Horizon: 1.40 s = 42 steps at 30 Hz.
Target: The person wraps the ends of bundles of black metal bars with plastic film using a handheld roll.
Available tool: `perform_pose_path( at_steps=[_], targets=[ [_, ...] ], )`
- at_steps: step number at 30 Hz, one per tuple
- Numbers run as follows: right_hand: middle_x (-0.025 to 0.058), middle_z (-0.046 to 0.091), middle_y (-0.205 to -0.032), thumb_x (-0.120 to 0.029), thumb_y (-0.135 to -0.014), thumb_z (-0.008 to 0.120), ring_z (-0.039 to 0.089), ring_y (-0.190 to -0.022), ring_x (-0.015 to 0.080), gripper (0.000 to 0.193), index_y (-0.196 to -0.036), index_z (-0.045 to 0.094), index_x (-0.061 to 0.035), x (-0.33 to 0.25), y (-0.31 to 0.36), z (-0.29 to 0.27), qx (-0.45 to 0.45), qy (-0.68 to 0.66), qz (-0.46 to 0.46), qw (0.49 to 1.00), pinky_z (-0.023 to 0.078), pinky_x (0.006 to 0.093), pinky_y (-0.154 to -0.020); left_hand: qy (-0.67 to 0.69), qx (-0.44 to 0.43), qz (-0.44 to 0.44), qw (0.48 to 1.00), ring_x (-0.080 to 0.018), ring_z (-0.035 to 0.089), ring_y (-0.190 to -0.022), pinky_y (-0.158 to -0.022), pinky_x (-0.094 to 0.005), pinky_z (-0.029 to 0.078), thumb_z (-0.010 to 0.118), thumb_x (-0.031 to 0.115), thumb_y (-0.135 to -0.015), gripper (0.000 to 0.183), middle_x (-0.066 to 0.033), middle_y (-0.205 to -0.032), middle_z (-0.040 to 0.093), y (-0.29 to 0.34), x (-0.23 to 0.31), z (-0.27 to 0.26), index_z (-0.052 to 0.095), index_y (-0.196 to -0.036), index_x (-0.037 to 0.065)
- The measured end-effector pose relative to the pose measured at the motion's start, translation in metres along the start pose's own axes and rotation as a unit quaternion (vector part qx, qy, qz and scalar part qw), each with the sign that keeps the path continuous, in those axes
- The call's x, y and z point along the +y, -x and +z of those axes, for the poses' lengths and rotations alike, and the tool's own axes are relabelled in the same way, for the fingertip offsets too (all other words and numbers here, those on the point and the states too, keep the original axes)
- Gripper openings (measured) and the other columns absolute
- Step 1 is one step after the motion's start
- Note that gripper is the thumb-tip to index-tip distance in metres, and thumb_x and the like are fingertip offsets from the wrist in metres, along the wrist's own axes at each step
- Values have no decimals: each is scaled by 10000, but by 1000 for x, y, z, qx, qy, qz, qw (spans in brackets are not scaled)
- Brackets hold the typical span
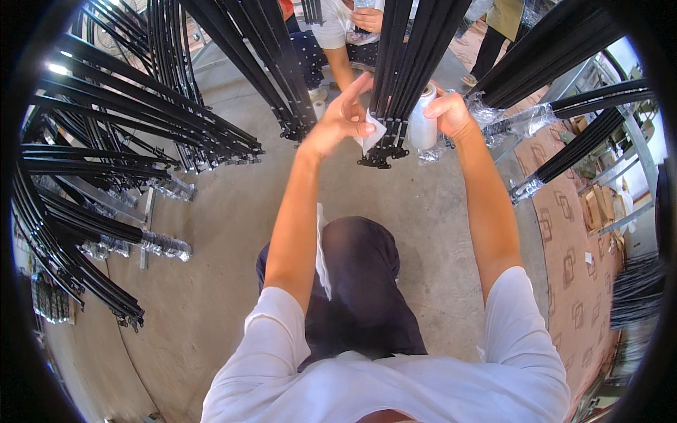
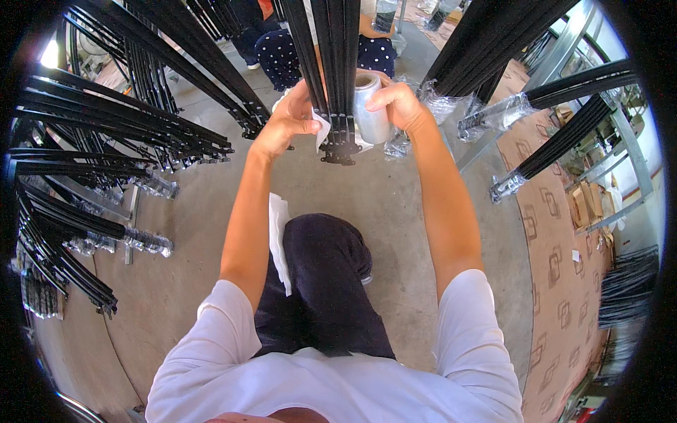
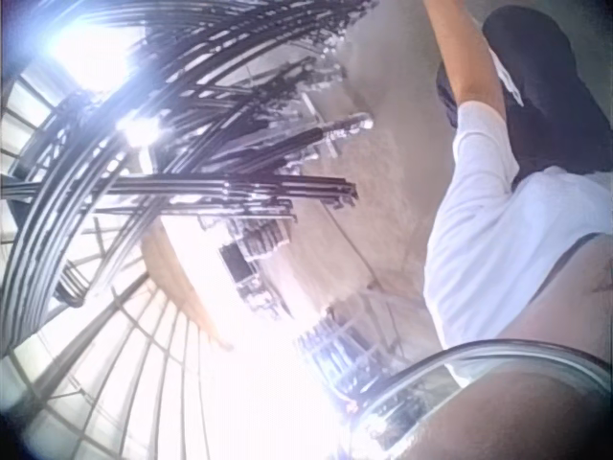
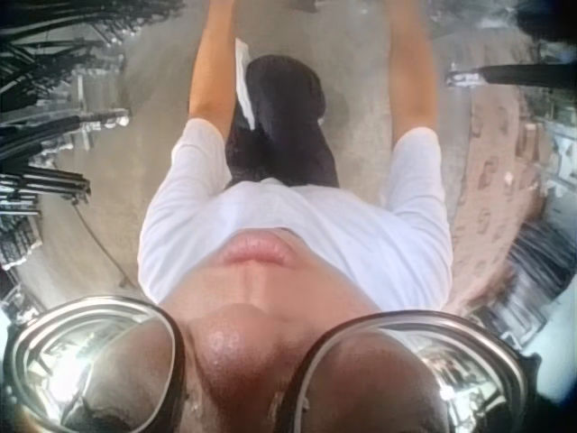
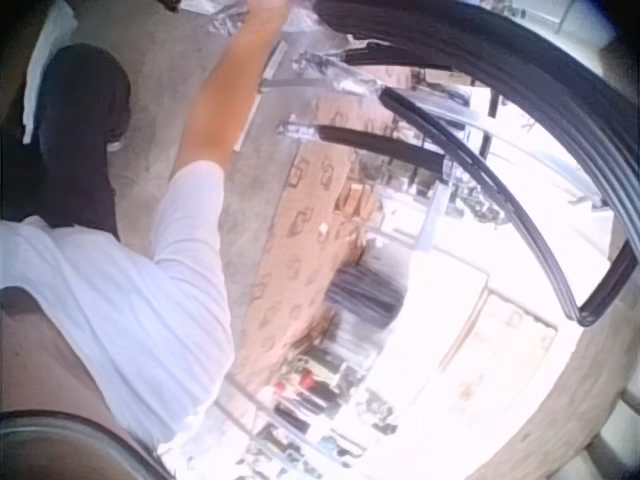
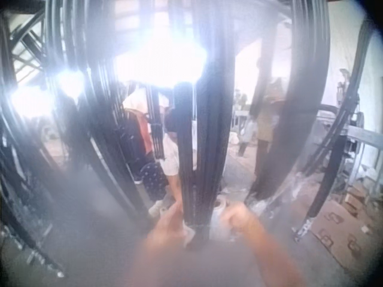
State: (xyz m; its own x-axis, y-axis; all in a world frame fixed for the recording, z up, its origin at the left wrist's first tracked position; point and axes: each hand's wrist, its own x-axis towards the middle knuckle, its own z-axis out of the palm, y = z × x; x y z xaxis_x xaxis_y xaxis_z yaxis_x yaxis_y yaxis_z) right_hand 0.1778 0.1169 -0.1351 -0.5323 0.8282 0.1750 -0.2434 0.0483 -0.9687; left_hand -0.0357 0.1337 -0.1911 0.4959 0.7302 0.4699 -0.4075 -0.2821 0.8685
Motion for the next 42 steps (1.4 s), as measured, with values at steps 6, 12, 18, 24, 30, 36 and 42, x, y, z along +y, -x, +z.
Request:
perform_pose_path(
  at_steps=[6, 12, 18, 24, 30, 36, 42],
  targets=[
    [78, 573, -985, -132, -467, 572, 523, -906, 183, 639, -1090, 495, -11, -2, -1, 0, -33, 43, -28, 998, 370, 284, -843, -53, -60, -49, 996, -45, 456, -581, -505, -190, 362, 632, 13, -619, 410, 46, -696, 529, -5, 8, -3, 569, -1020, 71],
    [47, 560, -935, -151, -494, 602, 514, -886, 153, 609, -1079, 493, -19, -5, 6, 0, -18, 76, -82, 994, 360, 260, -831, -15, -18, -29, 999, -36, 438, -554, -498, -168, 365, 655, -29, -621, 297, 54, -646, 475, -6, 1, -4, 561, -878, 83],
    [34, 530, -962, -125, -616, 673, 499, -910, 120, 552, -1115, 463, -17, 2, 41, 22, 91, 76, -119, 986, 374, 259, -827, 39, 48, 78, 995, -64, 513, -715, -657, -197, 417, 658, -102, -638, 259, 7, -777, 569, -1, -12, 9, 531, -790, 65],
    [54, 526, -1059, -63, -665, 674, 510, -954, 138, 520, -1140, 464, -53, 34, 65, 62, 242, 61, -197, 948, 390, 282, -862, 77, 116, 100, 985, -106, 529, -889, -798, -252, 423, 625, -147, -642, 298, -32, -938, 592, 2, -25, 26, 523, -843, 48],
    [71, 537, -1028, -115, -641, 712, 532, -923, 147, 490, -1073, 498, -30, 33, 68, 99, 259, 298, -220, 892, 428, 292, -814, 99, 170, 156, 968, -124, 531, -904, -793, -255, 427, 610, -148, -655, 294, -51, -969, 582, 11, -25, 44, 506, -859, 37],
    [85, 554, -947, -93, -627, 708, 555, -896, 175, 502, -1074, 501, 4, 34, 40, 122, 286, 446, -247, 811, 454, 284, -752, 10, 271, 230, 935, -84, 512, -787, -705, -214, 420, 611, -64, -688, 232, -24, -825, 552, 18, -33, 47, 490, -844, 57],
    [103, 520, -880, -89, -602, 730, 535, -800, 199, 469, -983, 472, 1, 57, 21, 131, 358, 362, -294, 809, 434, 301, -717, 83, 253, 108, 958, -76, 525, -691, -606, -223, 445, 518, 57, -800, 103, -10, -811, 565, 28, -38, 45, 511, -902, 47]
  ],
)
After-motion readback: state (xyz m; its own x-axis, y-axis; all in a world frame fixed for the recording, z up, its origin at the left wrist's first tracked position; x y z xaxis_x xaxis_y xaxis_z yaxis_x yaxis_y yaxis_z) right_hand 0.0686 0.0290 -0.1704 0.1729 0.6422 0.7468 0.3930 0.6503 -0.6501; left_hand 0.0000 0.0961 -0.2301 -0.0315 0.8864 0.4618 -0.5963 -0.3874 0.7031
